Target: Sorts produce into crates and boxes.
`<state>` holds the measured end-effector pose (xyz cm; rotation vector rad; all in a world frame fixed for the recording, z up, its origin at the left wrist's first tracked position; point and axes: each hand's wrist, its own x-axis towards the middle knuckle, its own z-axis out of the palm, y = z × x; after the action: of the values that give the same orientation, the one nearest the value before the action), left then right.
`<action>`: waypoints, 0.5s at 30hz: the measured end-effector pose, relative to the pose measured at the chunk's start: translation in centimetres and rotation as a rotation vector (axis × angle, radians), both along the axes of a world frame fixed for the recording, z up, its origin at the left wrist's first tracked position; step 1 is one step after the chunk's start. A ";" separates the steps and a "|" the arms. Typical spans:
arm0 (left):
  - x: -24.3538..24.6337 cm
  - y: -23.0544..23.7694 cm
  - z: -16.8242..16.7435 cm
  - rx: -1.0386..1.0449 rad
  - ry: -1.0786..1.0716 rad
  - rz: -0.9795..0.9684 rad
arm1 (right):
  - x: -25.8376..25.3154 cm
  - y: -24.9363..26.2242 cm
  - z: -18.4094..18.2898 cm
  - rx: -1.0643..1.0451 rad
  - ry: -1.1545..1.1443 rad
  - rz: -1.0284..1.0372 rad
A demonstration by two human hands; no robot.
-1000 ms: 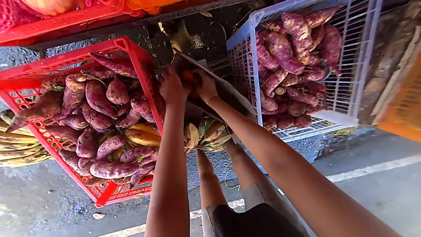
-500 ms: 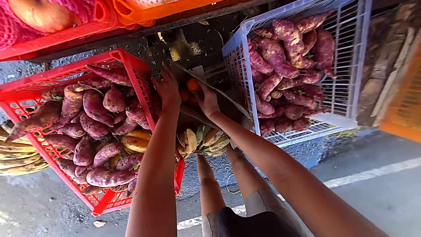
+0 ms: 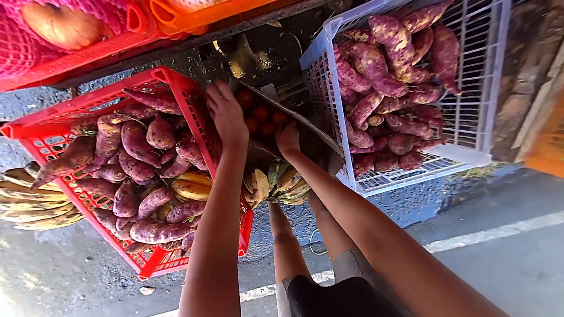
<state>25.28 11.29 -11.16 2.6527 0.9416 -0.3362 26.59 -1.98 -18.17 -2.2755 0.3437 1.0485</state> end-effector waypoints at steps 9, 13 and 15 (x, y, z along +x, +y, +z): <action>0.9 -2.6 -4.1 -0.253 0.555 -0.162 | 0.9 -2.7 -5.1 0.437 0.264 -0.269; 0.8 -1.1 -5.2 -0.301 0.462 -0.180 | 1.4 -2.5 -4.3 0.377 0.401 -0.429; -0.2 -1.3 -6.5 -0.210 0.426 -0.217 | 0.9 -2.0 -3.5 0.338 0.451 -0.474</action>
<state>25.07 9.96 -17.67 2.5342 0.6794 -1.0232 27.46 -3.97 -21.68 -1.5413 0.7811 1.2395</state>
